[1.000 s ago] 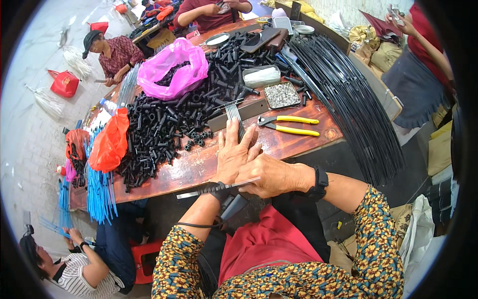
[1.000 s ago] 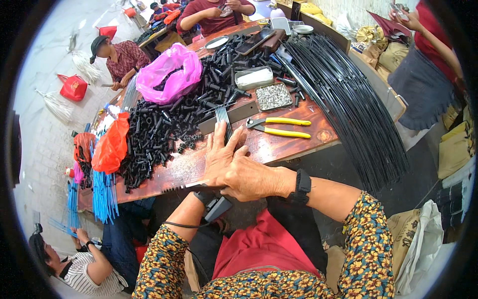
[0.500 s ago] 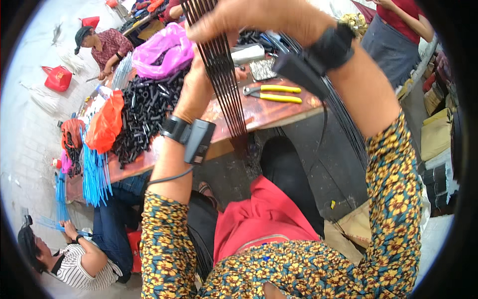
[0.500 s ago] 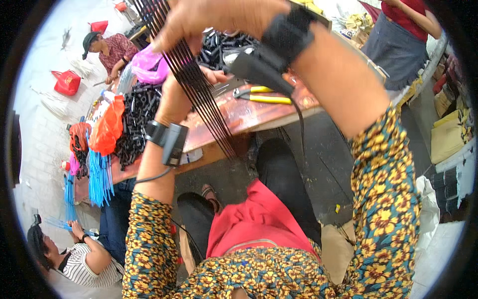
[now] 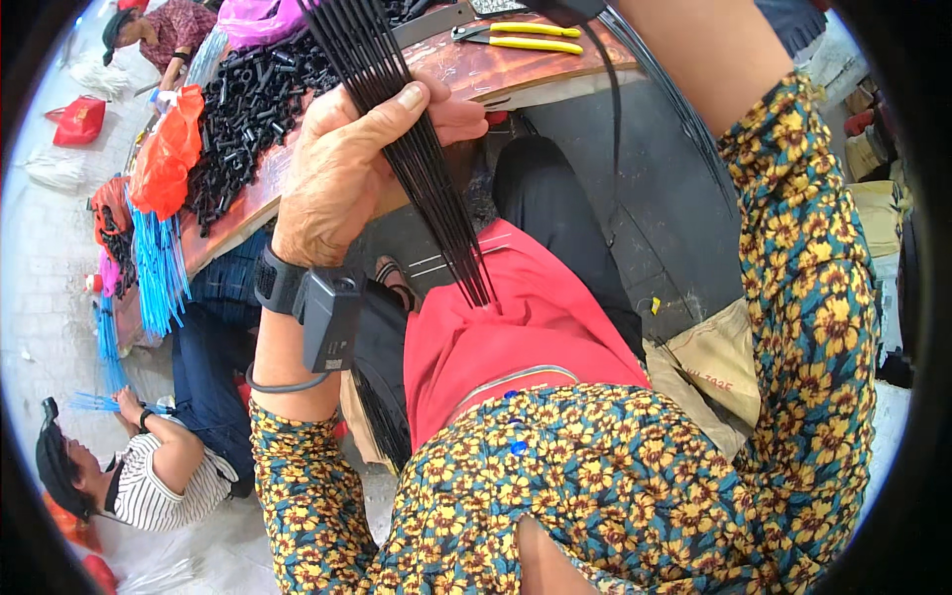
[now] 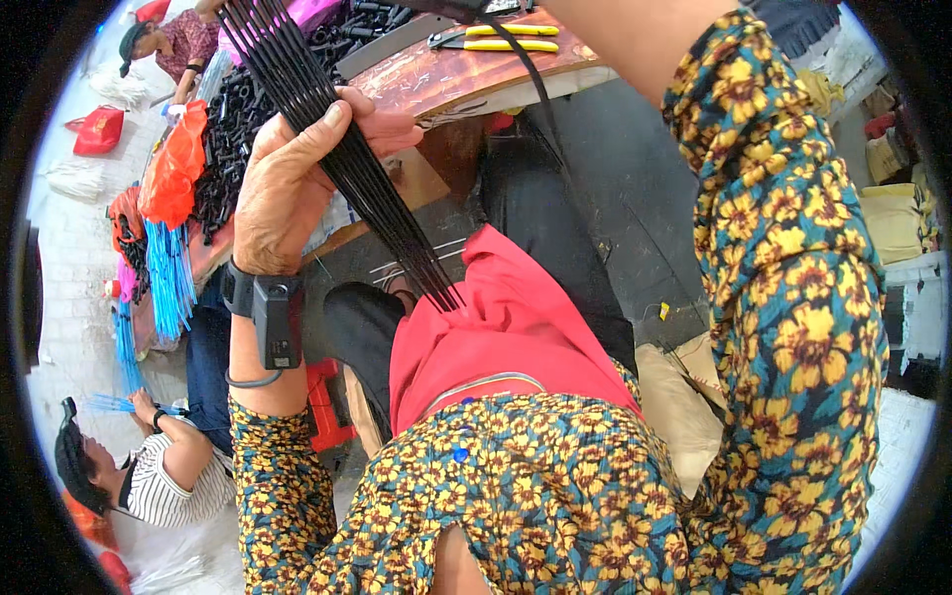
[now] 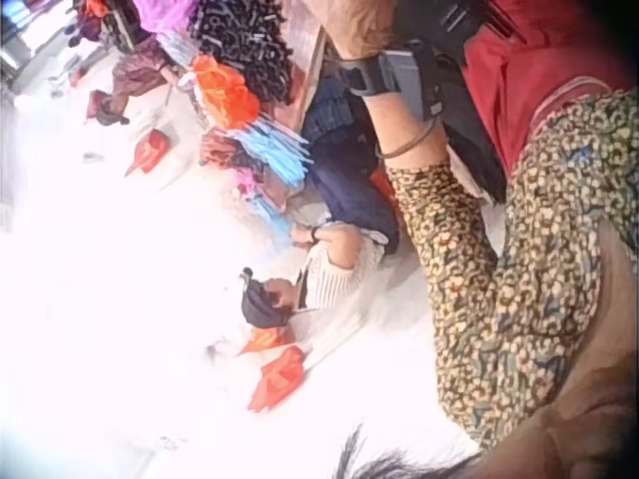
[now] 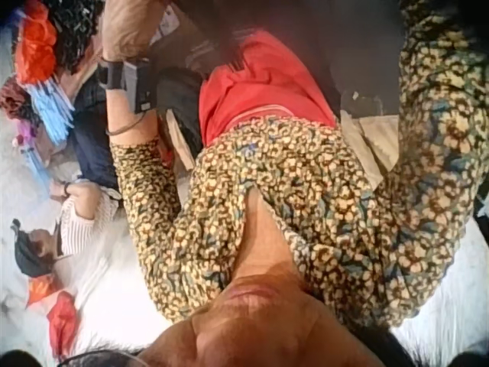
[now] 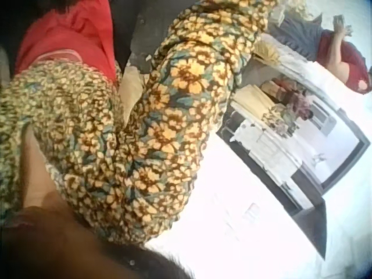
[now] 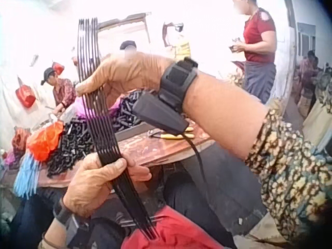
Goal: Assembling umbrella frames by inserting rods into a central hub and securing them with pliers.
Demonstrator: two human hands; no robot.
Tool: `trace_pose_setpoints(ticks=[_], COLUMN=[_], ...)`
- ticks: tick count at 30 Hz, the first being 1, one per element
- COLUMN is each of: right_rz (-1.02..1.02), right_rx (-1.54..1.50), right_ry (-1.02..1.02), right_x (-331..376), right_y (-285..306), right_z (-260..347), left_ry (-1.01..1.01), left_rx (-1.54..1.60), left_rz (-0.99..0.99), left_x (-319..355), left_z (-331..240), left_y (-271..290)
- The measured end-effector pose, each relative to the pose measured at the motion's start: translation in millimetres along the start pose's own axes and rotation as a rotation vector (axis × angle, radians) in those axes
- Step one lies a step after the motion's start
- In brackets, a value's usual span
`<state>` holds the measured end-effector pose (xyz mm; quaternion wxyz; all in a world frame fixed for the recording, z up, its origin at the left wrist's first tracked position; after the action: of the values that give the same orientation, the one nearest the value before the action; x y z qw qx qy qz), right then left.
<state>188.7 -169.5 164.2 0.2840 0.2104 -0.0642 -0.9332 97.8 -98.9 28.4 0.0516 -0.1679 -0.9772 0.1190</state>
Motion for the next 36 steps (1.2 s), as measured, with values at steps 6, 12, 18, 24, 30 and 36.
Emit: trace_pose_setpoints(ticks=[6,12,18,24,30,36], right_rz=[-0.201,-0.159,-0.269,-0.291,-0.255,-0.370], right_rx=[-0.391,-0.134,0.005,-0.064,-1.028,-0.696], right_ry=[-0.316,-0.526,-0.111,-0.192,-0.558,-0.481], right_x=[59,168,189,185,225,251], right_y=[-20,-82,-137,-126,-136,-96], right_z=[-129,-224,-222,-227,-224,-192], left_ry=[-0.044,-0.011,-0.126,-0.128,-0.136,-0.174], left_rx=[0.126,0.484,0.609,0.738,0.759,0.727], left_rz=[-0.253,-0.384,-0.597,-0.591,-0.667,-0.804], left_x=[-5,1,16,25,38,53], left_z=[5,-1,2,13,27,37], left_y=[59,132,158,152,169,205])
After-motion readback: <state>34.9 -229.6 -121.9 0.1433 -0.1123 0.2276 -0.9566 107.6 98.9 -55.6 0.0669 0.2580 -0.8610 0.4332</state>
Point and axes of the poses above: each hand's wrist, its own x-axis away from the middle knuckle, its own y-axis out of the back of the hand, z = x × y, the point moved 8 cm from there along -x, towards the middle knuckle, and after that the axes turned 15 degrees about -z, right-handed, at the moved point
